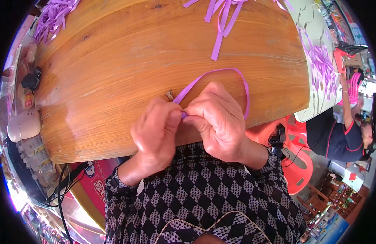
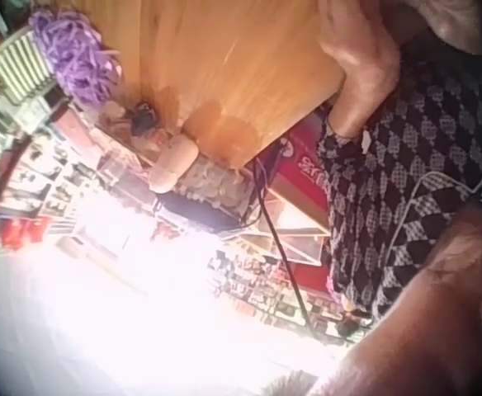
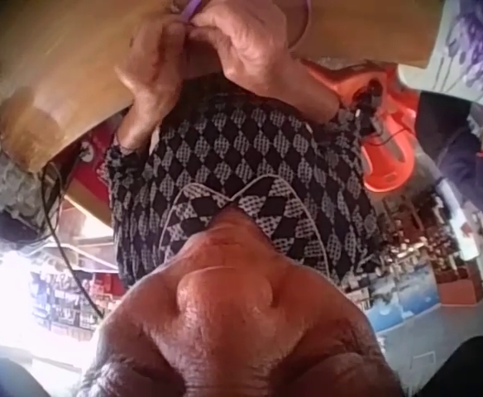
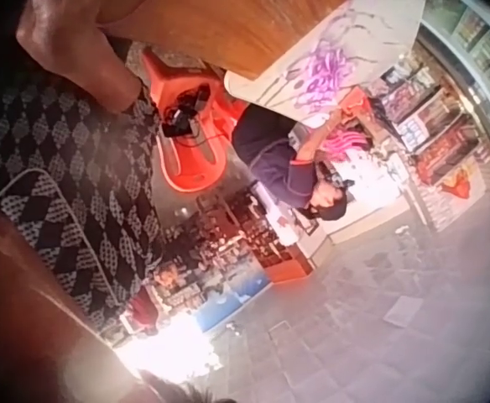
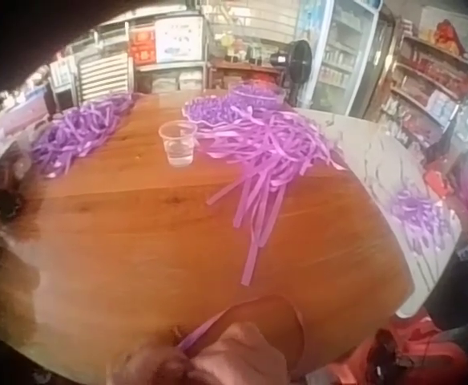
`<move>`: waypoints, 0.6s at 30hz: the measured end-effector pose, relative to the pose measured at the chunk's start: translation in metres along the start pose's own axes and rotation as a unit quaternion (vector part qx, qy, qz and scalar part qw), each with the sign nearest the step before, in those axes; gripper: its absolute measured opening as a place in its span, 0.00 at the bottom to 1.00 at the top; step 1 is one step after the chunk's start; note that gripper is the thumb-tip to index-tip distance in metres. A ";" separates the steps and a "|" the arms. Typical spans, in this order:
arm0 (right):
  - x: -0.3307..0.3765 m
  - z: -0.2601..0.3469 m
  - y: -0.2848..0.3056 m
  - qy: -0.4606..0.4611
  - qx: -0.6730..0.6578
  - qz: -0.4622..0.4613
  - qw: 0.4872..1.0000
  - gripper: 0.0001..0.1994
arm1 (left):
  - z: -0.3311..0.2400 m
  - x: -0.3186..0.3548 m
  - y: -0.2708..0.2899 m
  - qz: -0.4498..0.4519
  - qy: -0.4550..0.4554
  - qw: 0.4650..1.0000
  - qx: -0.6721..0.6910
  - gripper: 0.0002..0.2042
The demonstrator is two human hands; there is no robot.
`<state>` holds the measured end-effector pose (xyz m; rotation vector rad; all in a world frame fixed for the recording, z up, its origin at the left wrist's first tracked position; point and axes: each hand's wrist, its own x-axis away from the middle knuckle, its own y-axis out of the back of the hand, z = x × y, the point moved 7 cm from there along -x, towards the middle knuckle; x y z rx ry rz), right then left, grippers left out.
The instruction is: The person ties knots in a purple ribbon by hand, pulling the ribbon taut to tighten each knot. They repeat this process on another ribbon, forming a series of knots along the length of the material.
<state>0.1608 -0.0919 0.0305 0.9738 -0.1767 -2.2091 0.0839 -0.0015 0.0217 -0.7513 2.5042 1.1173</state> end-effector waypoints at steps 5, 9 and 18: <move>-0.002 -0.003 0.005 -0.008 0.004 0.029 1.000 0.09 | 0.025 0.003 -0.009 0.090 0.210 0.927 0.298 0.07; 0.000 -0.003 0.027 -0.040 0.022 0.029 0.999 0.06 | 0.015 -0.008 -0.006 0.108 0.192 0.941 0.257 0.06; -0.012 -0.071 0.244 -0.304 0.090 -0.224 0.922 0.05 | 0.039 0.008 0.019 -0.044 0.213 0.945 0.243 0.17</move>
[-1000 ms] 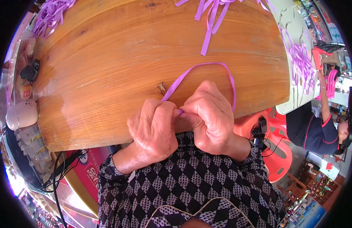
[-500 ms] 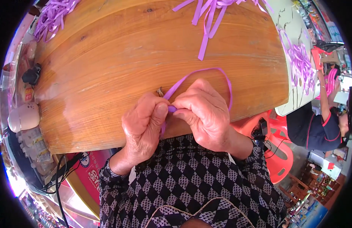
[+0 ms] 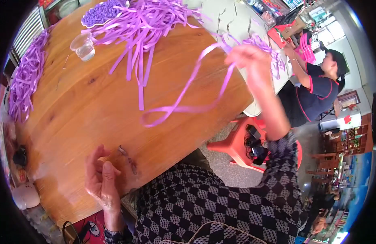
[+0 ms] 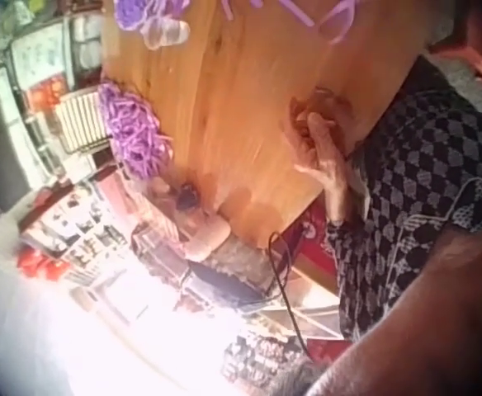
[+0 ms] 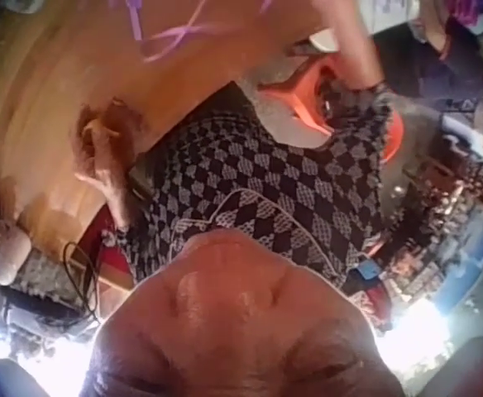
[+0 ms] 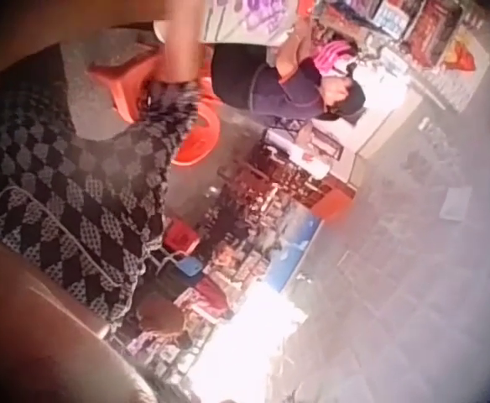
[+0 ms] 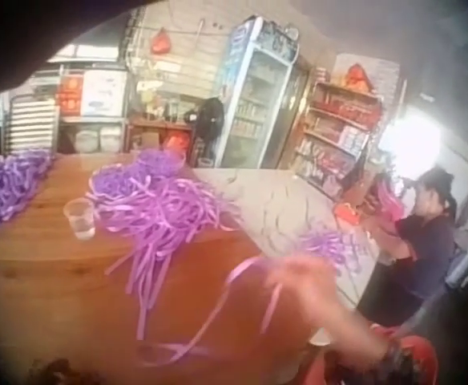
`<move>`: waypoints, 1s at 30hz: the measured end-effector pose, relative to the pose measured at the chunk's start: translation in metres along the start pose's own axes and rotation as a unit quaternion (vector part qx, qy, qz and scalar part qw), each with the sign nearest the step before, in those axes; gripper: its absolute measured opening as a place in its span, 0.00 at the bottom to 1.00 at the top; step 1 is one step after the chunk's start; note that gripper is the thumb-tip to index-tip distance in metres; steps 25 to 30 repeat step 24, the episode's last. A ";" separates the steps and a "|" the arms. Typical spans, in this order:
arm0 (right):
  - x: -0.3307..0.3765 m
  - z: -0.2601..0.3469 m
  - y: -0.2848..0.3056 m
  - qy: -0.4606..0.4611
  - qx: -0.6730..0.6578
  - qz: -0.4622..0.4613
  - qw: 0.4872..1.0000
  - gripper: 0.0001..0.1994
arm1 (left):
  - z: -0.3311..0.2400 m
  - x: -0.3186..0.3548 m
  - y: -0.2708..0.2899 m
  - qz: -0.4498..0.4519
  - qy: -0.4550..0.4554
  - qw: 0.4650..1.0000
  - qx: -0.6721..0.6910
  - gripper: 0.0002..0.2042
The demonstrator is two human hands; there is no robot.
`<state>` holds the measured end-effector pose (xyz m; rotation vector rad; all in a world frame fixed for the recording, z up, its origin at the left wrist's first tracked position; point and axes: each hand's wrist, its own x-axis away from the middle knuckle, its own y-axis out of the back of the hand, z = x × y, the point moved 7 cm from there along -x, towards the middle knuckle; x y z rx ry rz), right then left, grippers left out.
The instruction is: The person ties knots in a purple ribbon by hand, pulling the ribbon taut to tighten each knot. They repeat this process on another ribbon, forming a series of knots along the length of the material.
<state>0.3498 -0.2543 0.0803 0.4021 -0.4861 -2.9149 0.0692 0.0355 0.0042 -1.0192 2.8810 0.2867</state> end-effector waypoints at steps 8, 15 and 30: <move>-0.154 -0.010 0.184 0.108 0.080 -0.178 0.975 0.10 | 0.014 0.003 0.002 0.001 0.051 0.994 0.095 0.12; -0.069 0.020 0.039 0.284 0.518 -0.076 0.803 0.17 | 0.007 0.004 0.003 0.013 0.068 0.994 0.089 0.11; -0.065 -0.005 0.029 0.243 0.569 -0.072 0.782 0.04 | -0.023 0.008 0.048 -0.054 0.013 0.998 -0.021 0.12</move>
